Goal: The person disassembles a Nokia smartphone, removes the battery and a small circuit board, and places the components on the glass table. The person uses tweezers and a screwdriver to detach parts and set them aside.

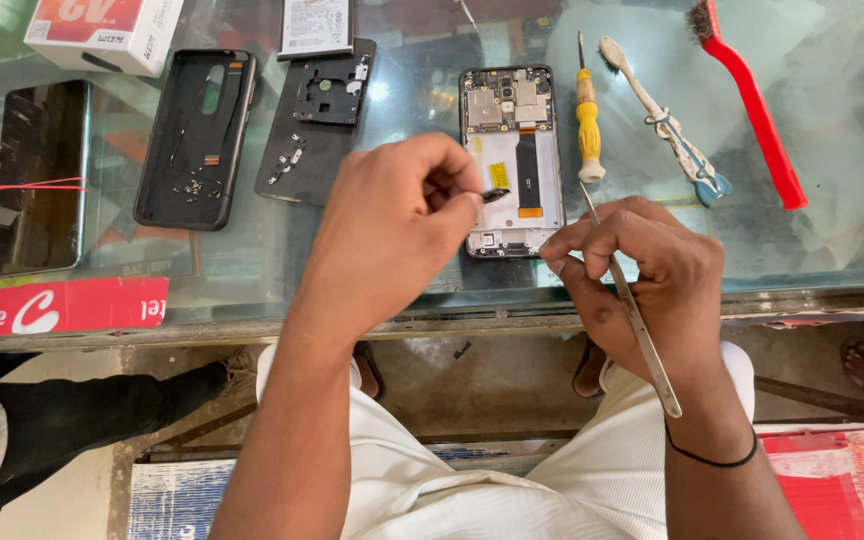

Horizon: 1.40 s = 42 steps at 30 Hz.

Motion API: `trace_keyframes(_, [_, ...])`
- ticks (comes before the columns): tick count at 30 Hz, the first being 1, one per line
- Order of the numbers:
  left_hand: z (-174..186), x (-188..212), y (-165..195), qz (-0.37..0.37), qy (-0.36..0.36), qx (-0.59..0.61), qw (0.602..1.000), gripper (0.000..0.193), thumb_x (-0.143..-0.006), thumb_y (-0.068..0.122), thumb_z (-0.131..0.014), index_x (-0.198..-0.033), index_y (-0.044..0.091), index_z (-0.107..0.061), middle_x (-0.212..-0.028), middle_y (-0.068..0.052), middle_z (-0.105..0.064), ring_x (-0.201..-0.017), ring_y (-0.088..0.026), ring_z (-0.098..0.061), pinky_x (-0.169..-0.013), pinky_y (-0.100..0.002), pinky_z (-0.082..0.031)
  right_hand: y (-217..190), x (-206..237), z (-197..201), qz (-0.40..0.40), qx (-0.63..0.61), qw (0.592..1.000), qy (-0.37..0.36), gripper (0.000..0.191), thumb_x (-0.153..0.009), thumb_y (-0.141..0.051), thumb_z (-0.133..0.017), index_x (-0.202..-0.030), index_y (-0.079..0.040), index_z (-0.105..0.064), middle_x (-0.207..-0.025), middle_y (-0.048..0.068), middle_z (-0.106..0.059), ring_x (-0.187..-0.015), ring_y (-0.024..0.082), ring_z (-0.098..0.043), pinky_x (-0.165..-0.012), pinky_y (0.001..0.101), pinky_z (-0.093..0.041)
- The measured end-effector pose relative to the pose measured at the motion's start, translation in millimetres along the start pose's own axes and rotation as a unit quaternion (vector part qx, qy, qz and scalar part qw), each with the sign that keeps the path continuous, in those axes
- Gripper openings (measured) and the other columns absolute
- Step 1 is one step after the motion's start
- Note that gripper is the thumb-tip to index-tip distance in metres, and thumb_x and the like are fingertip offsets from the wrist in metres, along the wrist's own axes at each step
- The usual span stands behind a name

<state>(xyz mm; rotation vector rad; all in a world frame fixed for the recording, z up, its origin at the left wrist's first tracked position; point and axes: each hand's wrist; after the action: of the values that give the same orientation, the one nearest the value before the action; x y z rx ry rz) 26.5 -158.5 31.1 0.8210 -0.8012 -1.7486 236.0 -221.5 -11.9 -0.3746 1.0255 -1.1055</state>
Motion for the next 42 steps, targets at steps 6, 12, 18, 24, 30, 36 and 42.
trace_keyframes(6, [35, 22, -32, 0.043, 0.103, 0.137, 0.984, 0.018, -0.087, -0.003, -0.073, -0.105, 0.000, -0.072, -0.086, -0.003, -0.074, -0.072, -0.006, -0.067, -0.062, -0.020, -0.057, 2, 0, -1, -0.004, -0.019, 1.000, 0.001, 0.033, -0.082, 0.016, -0.075, -0.077, -0.005, -0.049, -0.092, 0.008, -0.075, -0.091, 0.016, -0.074, -0.081, 0.0289, -0.056])
trace_keyframes(12, [84, 25, -63, 0.057, 0.222, 0.101, 0.968, 0.018, -0.092, -0.004, -0.075, -0.110, -0.006, -0.074, -0.090, -0.010, -0.075, -0.075, -0.009, -0.072, -0.067, -0.022, -0.063, 3, 2, -4, -0.018, -0.029, 0.999, -0.002, 0.034, -0.084, 0.016, -0.073, -0.076, -0.005, -0.048, -0.094, 0.008, -0.074, -0.094, 0.015, -0.074, -0.080, 0.0276, -0.057])
trace_keyframes(18, [85, 10, -69, 0.061, 0.186, -0.113, 0.974, 0.023, -0.081, 0.003, -0.083, -0.104, 0.001, -0.076, -0.084, -0.006, -0.079, -0.068, -0.011, -0.073, -0.060, -0.026, -0.055, 1, 1, -4, -0.009, -0.020, 1.000, -0.003, 0.034, -0.085, 0.015, -0.074, -0.079, -0.005, -0.047, -0.095, 0.009, -0.074, -0.093, 0.015, -0.075, -0.082, 0.0277, -0.057])
trace_keyframes(24, [61, -7, -73, -0.030, 0.162, -0.188, 0.968, 0.014, -0.078, 0.005, -0.086, -0.089, 0.002, -0.078, -0.077, -0.008, -0.077, -0.063, -0.018, -0.074, -0.061, -0.030, -0.054, 4, 1, -5, -0.007, -0.026, 1.000, -0.004, 0.036, -0.089, 0.014, -0.076, -0.079, -0.004, -0.047, -0.093, 0.011, -0.074, -0.093, 0.015, -0.076, -0.081, 0.0257, -0.058])
trace_keyframes(30, [53, -3, -82, -0.091, 0.172, -0.207, 0.959, 0.009, -0.085, 0.008, -0.087, -0.086, 0.005, -0.078, -0.075, -0.009, -0.074, -0.062, -0.021, -0.071, -0.061, -0.032, -0.052, 7, 1, -4, 0.017, -0.017, 1.000, -0.015, 0.035, -0.094, 0.016, -0.074, -0.082, -0.003, -0.047, -0.093, 0.014, -0.074, -0.093, 0.017, -0.076, -0.079, 0.0255, -0.059])
trace_keyframes(36, [42, 27, -73, -0.234, 0.294, -0.208, 0.903, 0.011, -0.091, -0.001, -0.086, -0.094, 0.003, -0.076, -0.086, -0.007, -0.060, -0.084, -0.026, -0.058, -0.073, -0.038, -0.043, -2, -3, -5, 0.007, -0.017, 1.000, -0.017, 0.034, -0.090, 0.016, -0.073, -0.081, -0.004, -0.047, -0.095, 0.014, -0.072, -0.097, 0.018, -0.075, -0.079, 0.0267, -0.059])
trace_keyframes(42, [19, 55, -69, -0.203, 0.293, -0.171, 0.919, 0.013, -0.096, 0.010, -0.090, -0.099, 0.007, -0.078, -0.088, -0.003, -0.061, -0.082, -0.023, -0.055, -0.066, -0.035, -0.042, -12, -6, -7, 0.004, -0.010, 1.000, -0.015, 0.034, -0.090, 0.016, -0.074, -0.082, -0.004, -0.047, -0.096, 0.013, -0.072, -0.097, 0.019, -0.075, -0.081, 0.0286, -0.059])
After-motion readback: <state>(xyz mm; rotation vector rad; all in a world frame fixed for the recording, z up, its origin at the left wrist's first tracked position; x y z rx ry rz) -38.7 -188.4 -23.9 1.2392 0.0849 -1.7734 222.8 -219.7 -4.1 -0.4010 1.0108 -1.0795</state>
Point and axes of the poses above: each hand's wrist, its own x-axis away from the middle knuckle, its own z-axis out of the back of the hand, y = z × x
